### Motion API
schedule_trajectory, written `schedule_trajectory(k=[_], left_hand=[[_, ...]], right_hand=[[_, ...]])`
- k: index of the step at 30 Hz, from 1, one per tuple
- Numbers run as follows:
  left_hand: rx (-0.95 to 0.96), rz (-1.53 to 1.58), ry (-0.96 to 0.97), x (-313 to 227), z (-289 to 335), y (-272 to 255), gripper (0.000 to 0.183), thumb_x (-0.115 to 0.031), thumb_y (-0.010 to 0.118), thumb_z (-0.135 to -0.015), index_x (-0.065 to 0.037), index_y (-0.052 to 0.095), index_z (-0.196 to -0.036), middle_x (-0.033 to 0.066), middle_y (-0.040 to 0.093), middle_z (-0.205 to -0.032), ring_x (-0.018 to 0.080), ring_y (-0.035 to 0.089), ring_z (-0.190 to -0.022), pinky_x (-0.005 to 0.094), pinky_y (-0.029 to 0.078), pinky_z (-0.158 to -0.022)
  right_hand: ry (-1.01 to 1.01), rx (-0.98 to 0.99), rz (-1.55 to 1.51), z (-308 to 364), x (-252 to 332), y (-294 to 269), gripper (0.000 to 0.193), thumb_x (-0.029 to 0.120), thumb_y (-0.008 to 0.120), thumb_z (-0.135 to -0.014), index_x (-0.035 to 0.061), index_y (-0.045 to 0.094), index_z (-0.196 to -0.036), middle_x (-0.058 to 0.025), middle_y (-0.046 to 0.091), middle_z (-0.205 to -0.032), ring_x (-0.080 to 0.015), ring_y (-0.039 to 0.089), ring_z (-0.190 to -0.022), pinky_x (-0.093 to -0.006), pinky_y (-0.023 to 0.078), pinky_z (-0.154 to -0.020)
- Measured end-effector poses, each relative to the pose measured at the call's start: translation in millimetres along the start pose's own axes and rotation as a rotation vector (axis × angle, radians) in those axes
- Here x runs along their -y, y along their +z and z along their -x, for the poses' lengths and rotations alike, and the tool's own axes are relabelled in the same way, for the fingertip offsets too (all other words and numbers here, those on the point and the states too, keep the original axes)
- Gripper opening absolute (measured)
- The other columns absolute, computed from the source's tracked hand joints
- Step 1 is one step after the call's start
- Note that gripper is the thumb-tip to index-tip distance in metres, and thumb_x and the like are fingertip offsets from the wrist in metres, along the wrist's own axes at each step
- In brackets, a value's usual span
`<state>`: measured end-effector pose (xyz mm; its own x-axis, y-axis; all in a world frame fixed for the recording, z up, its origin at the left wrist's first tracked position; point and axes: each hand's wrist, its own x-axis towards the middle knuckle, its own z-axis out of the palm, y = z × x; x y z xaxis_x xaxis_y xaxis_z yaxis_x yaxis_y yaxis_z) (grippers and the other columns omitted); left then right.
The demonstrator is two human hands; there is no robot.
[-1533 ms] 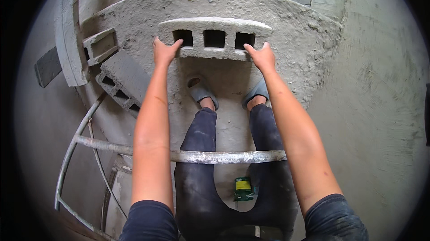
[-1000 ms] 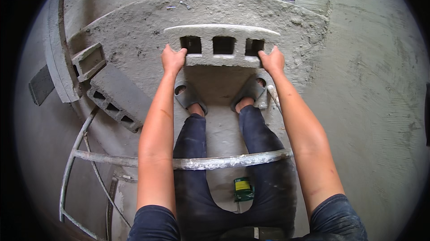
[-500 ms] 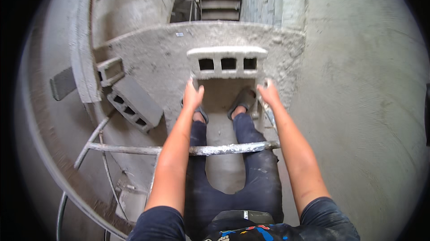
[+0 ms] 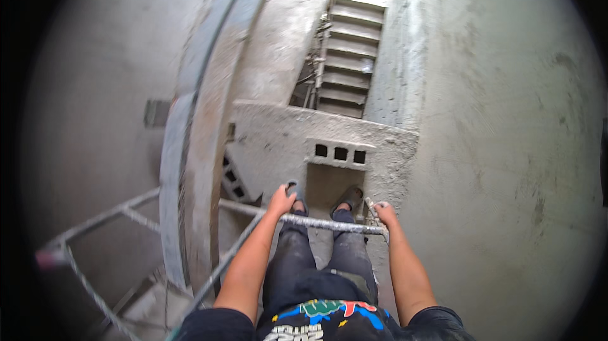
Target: The person carries a hollow concrete block and places it on a ledge, then moves a long metal scaffolding pole along a wall. They proceed to walk down a concrete staircase and descend a metal scaffolding structure, holding onto the rails for support.
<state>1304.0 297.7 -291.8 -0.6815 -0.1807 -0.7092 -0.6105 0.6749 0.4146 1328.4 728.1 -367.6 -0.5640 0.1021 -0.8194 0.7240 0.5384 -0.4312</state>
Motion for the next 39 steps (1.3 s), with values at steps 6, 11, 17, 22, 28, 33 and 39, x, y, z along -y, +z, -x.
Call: schedule_trajectory(k=[6, 11, 17, 22, 28, 33, 39], left_hand=[[-0.217, 0.223, 0.148, -62, 76, -64, 0.055, -0.033, 0.066, -0.089, 0.001, 0.054, -0.130, 0.0226, 0.064, -0.122, 0.0351, 0.062, -0.115, 0.0401, 0.048, -0.096], [-0.474, 0.244, 0.279, -94, 155, -122, 0.046, -0.026, 0.066, -0.089, 0.000, 0.058, -0.126, 0.0193, 0.066, -0.120, 0.0346, 0.064, -0.111, 0.0402, 0.049, -0.095], [-0.790, 0.125, 0.287, -100, 178, -190, 0.045, -0.027, 0.068, -0.087, -0.004, 0.058, -0.125, 0.0192, 0.065, -0.120, 0.0378, 0.060, -0.113, 0.0432, 0.046, -0.097], [-0.929, -0.033, 0.010, -86, 146, -227, 0.069, -0.025, 0.073, -0.079, -0.001, 0.046, -0.137, 0.0216, 0.049, -0.138, 0.0401, 0.045, -0.128, 0.0509, 0.034, -0.107], [-1.024, -0.105, -0.200, -46, 157, -207, 0.068, -0.037, 0.063, -0.091, 0.003, 0.039, -0.141, 0.0225, 0.041, -0.146, 0.0396, 0.037, -0.137, 0.0523, 0.026, -0.114], [-0.920, -0.248, -0.285, -35, 174, -213, 0.074, -0.049, 0.056, -0.093, 0.002, 0.036, -0.144, 0.0227, 0.038, -0.149, 0.0396, 0.035, -0.139, 0.0528, 0.024, -0.115], [-0.870, -0.256, -0.344, -19, 182, -214, 0.081, -0.039, 0.065, -0.085, 0.001, 0.032, -0.147, 0.0214, 0.038, -0.149, 0.0385, 0.033, -0.140, 0.0520, 0.021, -0.116]], right_hand=[[-0.037, 0.179, -0.142, -5, 43, -3, 0.033, 0.033, 0.059, -0.096, 0.0072, 0.060, -0.116, -0.0064, 0.069, -0.105, -0.0172, 0.067, -0.079, -0.0320, 0.051, -0.061], [-0.120, 0.362, -0.312, 59, 195, 46, 0.047, 0.038, 0.060, -0.097, 0.0064, 0.054, -0.131, -0.0084, 0.067, -0.117, -0.0188, 0.064, -0.101, -0.0324, 0.051, -0.080], [-0.362, 0.617, -0.427, 146, 324, 152, 0.043, 0.034, 0.060, -0.097, 0.0038, 0.057, -0.128, -0.0086, 0.067, -0.109, -0.0160, 0.065, -0.094, -0.0291, 0.050, -0.078], [-0.459, 0.687, -0.406, 164, 354, 275, 0.063, 0.046, 0.063, -0.094, -0.0001, 0.047, -0.134, -0.0107, 0.065, -0.112, -0.0170, 0.061, -0.099, -0.0308, 0.049, -0.088], [-0.104, 0.660, -0.592, 229, 412, 291, 0.061, 0.047, 0.072, -0.088, -0.0038, 0.058, -0.120, -0.0119, 0.065, -0.115, -0.0142, 0.060, -0.103, -0.0304, 0.050, -0.088], [-0.088, 0.627, -0.681, 228, 422, 301, 0.062, 0.045, 0.077, -0.085, -0.0048, 0.061, -0.117, -0.0107, 0.069, -0.106, -0.0156, 0.062, -0.098, -0.0304, 0.050, -0.087], [-0.055, 0.649, -0.668, 230, 429, 300, 0.054, 0.037, 0.076, -0.088, -0.0035, 0.061, -0.120, -0.0090, 0.068, -0.109, -0.0146, 0.062, -0.097, -0.0300, 0.050, -0.086]])
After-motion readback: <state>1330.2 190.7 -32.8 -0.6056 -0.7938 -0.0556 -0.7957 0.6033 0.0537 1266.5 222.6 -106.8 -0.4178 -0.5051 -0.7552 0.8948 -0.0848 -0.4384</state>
